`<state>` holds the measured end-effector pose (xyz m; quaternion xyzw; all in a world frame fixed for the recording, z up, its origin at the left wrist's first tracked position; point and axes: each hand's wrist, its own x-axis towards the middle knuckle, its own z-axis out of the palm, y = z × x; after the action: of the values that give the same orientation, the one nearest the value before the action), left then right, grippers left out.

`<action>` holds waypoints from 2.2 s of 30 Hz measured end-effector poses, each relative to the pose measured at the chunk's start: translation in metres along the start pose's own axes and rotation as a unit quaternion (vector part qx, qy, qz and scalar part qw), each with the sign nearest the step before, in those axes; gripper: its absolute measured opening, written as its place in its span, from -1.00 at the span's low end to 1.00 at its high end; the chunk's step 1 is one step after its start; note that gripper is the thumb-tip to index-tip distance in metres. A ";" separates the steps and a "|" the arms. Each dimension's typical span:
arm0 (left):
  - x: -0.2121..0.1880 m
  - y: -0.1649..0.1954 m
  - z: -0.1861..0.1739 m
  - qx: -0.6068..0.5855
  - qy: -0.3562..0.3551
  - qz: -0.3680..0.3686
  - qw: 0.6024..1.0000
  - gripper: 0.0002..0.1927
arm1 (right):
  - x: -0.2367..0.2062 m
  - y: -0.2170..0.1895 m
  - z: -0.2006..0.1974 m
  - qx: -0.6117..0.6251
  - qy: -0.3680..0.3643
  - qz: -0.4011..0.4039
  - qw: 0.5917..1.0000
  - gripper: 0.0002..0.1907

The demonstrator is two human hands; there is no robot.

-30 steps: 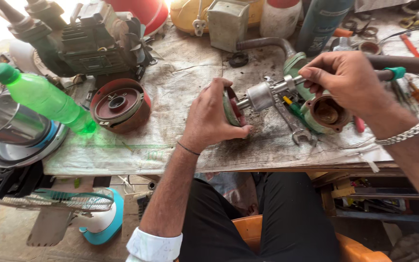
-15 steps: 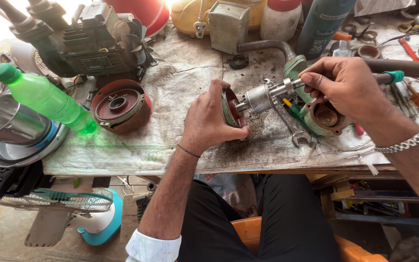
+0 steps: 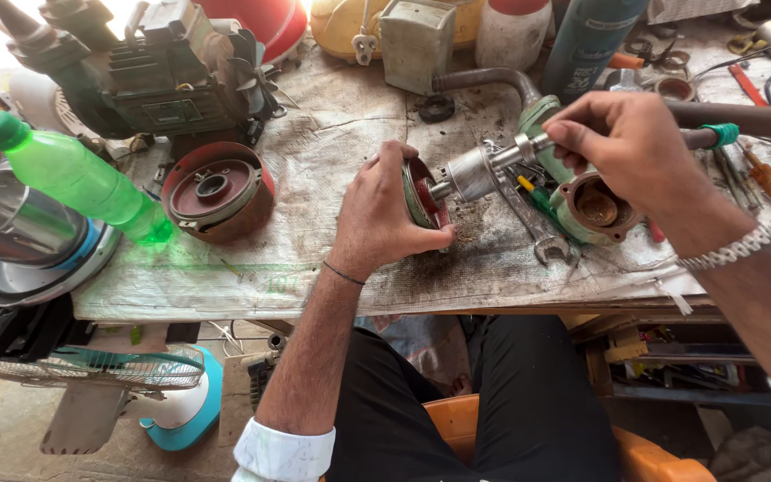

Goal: The person assembles a small electric motor by inserting the rotor into the stator housing, applying lubricant, and fitting the end cover. They then mount the assembled motor onto a wooden base and use a hammer to tap the end cover into place.

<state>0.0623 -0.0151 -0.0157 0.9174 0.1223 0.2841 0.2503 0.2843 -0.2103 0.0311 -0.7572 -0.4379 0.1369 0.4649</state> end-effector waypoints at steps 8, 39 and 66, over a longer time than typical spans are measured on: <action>-0.001 -0.001 -0.003 0.006 0.013 0.023 1.000 -0.10 | 0.000 -0.006 0.001 -0.006 -0.016 0.037 0.999 -0.83; -0.004 -0.004 -0.008 -0.033 -0.015 0.005 0.999 0.04 | 0.028 -0.056 0.024 -0.500 -0.233 -0.251 0.796 0.07; -0.005 -0.005 -0.002 -0.053 0.007 0.008 0.999 -0.10 | 0.042 -0.048 0.035 -0.441 -0.175 -0.453 0.755 -0.30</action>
<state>0.0565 -0.0119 -0.0191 0.9018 0.1018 0.2989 0.2950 0.2611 -0.1475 0.0606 -0.5543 -0.8152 -0.1681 0.0026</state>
